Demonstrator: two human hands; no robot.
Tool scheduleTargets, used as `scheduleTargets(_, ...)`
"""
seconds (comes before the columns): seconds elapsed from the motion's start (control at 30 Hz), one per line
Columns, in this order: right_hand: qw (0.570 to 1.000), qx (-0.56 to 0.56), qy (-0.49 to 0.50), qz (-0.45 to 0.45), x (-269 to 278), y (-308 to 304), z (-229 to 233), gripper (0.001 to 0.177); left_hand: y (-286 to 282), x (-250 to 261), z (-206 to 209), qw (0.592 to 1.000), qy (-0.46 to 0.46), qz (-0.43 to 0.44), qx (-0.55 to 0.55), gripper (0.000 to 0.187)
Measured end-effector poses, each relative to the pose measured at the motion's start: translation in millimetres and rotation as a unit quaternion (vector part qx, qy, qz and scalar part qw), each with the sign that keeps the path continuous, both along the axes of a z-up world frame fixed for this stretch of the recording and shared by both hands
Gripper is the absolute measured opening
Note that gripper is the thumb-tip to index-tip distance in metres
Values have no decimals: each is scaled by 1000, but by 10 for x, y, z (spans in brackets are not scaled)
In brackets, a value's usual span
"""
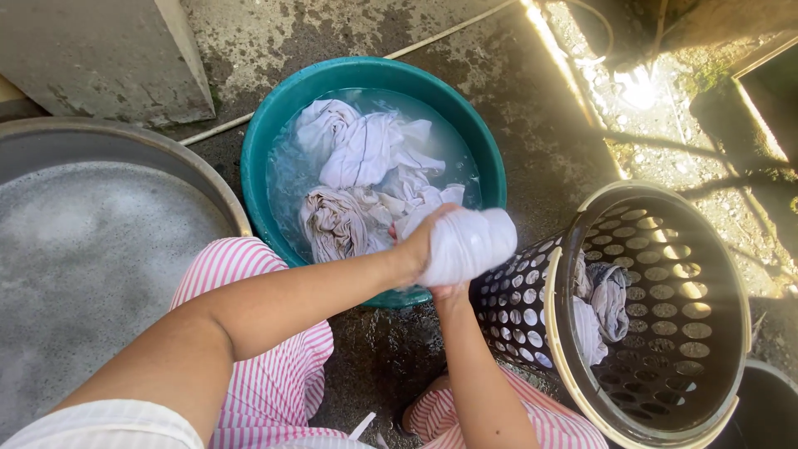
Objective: Hand-washing and wringing out laundry in a basin.
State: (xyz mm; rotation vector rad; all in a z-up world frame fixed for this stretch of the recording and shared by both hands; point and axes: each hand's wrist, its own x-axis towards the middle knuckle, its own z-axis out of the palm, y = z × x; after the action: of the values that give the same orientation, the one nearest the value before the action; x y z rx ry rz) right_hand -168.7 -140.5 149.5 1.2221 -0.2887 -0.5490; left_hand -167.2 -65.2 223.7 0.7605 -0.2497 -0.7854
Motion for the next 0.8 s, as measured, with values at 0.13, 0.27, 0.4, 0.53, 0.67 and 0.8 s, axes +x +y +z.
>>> scheduleTargets(0.13, 803, -512, 228, 203, -250, -89, 402, 52, 30, 257, -93, 991, 124, 22, -35, 28)
scheduleTargets(0.27, 696, -629, 237, 251, -246, -128, 595, 56, 284, 638, 107, 990, -89, -30, 108, 50)
scheduleTargets(0.4, 690, -645, 202, 260, -175, -165, 714, 55, 728, 995, 176, 888, -357, -223, 186, 100)
scheduleTargets(0.53, 681, -661, 153, 276, -158, -169, 754, 55, 679, 835, 211, 767, -612, -129, 145, 144)
scheduleTargets(0.67, 671, -672, 109, 295, -169, -131, 756, 56, 401, 369, 492, 821, -533, 110, 170, 105)
scheduleTargets(0.8, 88, -971, 215, -64, -196, 73, 913, 68, 353, 343, 525, 918, -373, 109, 77, 74)
